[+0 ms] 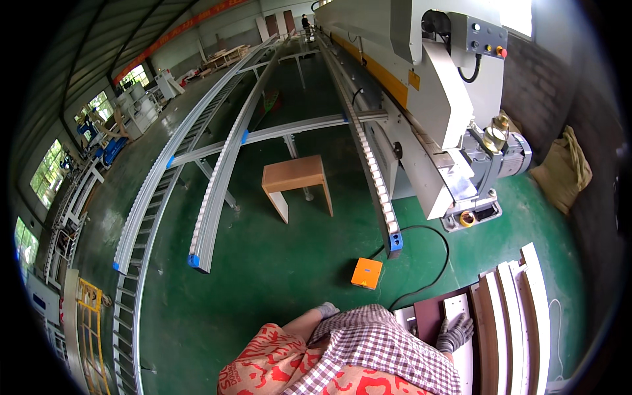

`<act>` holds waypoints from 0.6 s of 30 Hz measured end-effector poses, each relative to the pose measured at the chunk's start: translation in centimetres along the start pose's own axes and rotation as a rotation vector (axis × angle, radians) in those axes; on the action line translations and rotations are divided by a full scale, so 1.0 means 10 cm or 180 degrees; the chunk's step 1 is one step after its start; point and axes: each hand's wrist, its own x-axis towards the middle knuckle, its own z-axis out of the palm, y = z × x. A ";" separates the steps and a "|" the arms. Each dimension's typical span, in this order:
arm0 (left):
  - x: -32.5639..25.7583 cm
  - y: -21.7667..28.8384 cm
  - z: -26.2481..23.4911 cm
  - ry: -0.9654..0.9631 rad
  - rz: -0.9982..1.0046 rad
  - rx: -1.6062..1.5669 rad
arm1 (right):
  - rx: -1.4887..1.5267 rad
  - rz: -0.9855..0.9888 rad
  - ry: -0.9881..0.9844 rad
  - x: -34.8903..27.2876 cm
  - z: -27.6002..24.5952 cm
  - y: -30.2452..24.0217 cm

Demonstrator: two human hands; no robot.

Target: The person repeatedly picks up long, flat wooden panels from a conveyor belt and stacks them on a nearby table. The person wears gloves and handles each panel individually, placing it on top of the growing stack.

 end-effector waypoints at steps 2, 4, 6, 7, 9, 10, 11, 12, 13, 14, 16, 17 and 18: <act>0.11 -0.11 0.04 -0.0161 0.0204 0.0213 | 0.0053 -0.0054 0.0061 -0.01 0.04 -0.01; 0.12 -0.17 0.08 -0.0188 0.0313 0.0200 | 0.0072 -0.0115 0.0082 0.01 0.08 0.01; -0.04 0.01 -0.03 -0.0121 0.0392 -0.0002 | 0.0049 -0.0108 0.0138 0.01 0.15 0.12; -0.21 0.20 -0.18 -0.0091 0.0454 -0.0080 | 0.0047 -0.0076 0.0181 0.01 0.17 0.18; -0.57 0.34 -0.36 -0.0003 0.0394 -0.0236 | 0.0054 -0.0052 0.0124 0.00 0.14 0.16; -0.66 0.37 -0.40 0.0030 0.0340 -0.0286 | 0.0060 -0.0036 0.0101 -0.01 0.11 0.14; -0.75 0.35 -0.39 0.0049 0.0196 -0.0298 | 0.0050 -0.0070 0.0090 -0.03 0.09 0.12; -0.69 0.23 -0.33 0.0036 0.0083 -0.0283 | 0.0047 -0.0083 0.0091 -0.03 0.08 0.11; -0.63 0.13 -0.26 0.0021 -0.0024 -0.0269 | 0.0042 -0.0089 0.0094 -0.03 0.08 0.10; -0.49 -0.13 -0.10 0.0000 -0.0148 -0.0242 | 0.0053 -0.0134 0.0076 -0.03 0.08 0.06; -0.36 -0.23 -0.01 -0.0020 -0.0147 -0.0309 | 0.0035 -0.0092 0.0076 -0.03 0.08 0.07; -0.36 -0.23 0.01 -0.0030 -0.0127 -0.0363 | 0.0022 -0.0081 0.0076 -0.03 0.07 0.07; -0.34 -0.23 0.02 -0.0044 -0.0095 -0.0357 | 0.0022 -0.0079 0.0070 -0.03 0.07 0.07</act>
